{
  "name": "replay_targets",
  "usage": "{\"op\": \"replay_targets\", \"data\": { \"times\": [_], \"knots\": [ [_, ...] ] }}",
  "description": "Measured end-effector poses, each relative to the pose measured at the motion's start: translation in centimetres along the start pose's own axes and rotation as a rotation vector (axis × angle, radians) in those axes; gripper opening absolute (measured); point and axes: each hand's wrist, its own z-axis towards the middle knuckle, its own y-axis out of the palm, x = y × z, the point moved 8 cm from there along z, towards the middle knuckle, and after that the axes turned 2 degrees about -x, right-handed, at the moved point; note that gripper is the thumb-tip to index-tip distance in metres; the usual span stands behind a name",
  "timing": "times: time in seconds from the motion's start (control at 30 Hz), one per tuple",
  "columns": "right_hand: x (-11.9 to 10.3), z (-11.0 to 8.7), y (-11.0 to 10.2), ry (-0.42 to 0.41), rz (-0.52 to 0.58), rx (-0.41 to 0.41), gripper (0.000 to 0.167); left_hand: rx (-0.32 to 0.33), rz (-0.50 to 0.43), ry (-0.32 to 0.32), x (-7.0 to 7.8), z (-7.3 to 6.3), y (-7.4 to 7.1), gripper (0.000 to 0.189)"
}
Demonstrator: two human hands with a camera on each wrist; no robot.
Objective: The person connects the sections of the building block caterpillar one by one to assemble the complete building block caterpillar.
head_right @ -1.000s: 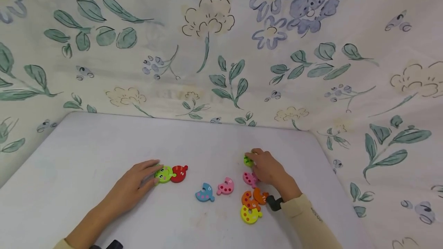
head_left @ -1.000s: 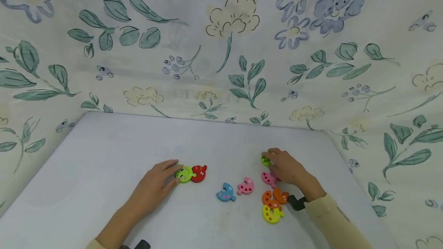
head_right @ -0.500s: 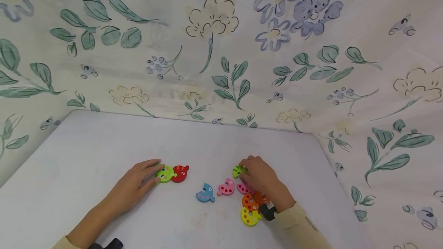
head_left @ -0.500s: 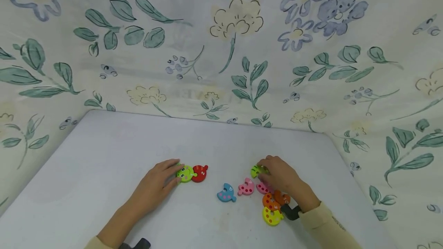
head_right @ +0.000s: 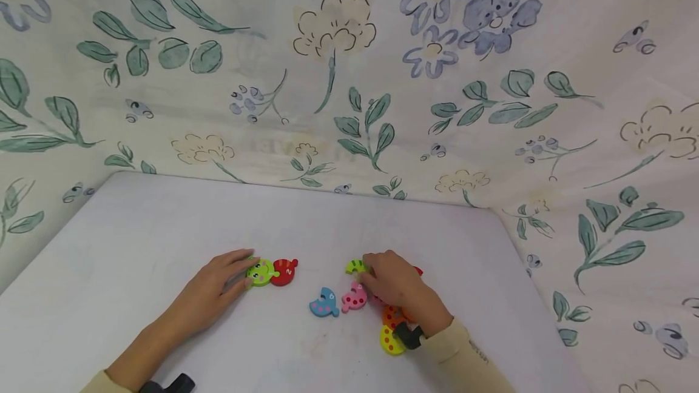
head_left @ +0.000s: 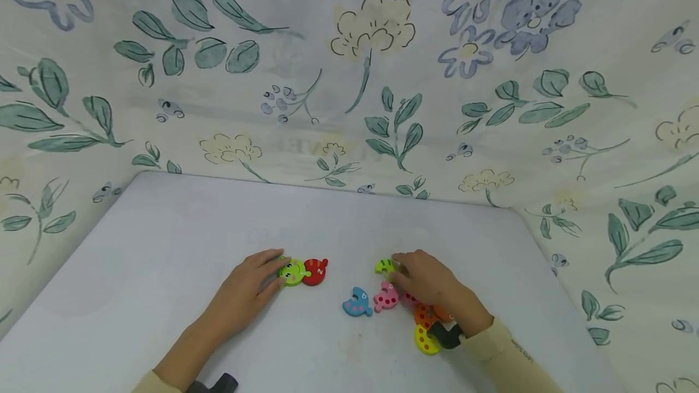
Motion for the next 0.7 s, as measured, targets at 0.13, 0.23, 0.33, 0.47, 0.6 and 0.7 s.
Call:
{"op": "replay_targets", "data": {
  "times": [0.13,0.23,0.33,0.47,0.6,0.7],
  "knots": [
    [-1.2,-0.6,0.2,-0.034,0.076,-0.054,0.051,-0.002,-0.006,-0.002,0.1,0.1,-0.2,0.046],
    [-1.8,-1.3,-0.1,-0.088,0.134,-0.098,0.046,0.009,-0.016,0.005,0.2,0.1,-0.3,0.047],
    [-1.5,-2.0,-0.5,-0.133,0.198,-0.137,0.045,0.017,-0.021,0.011,0.3,0.1,-0.3,0.047],
    [0.1,-3.0,-1.3,-0.154,0.295,-0.165,0.049,0.021,-0.022,0.015,0.3,0.1,-0.2,0.046],
    [1.7,-3.7,-1.4,-0.149,0.4,-0.203,0.049,0.007,-0.024,0.0,0.1,0.0,-0.1,0.047],
    [2.3,-4.1,-1.3,-0.143,0.435,-0.215,0.048,-0.008,-0.026,-0.017,-0.2,0.0,0.2,0.047]
  ]
}}
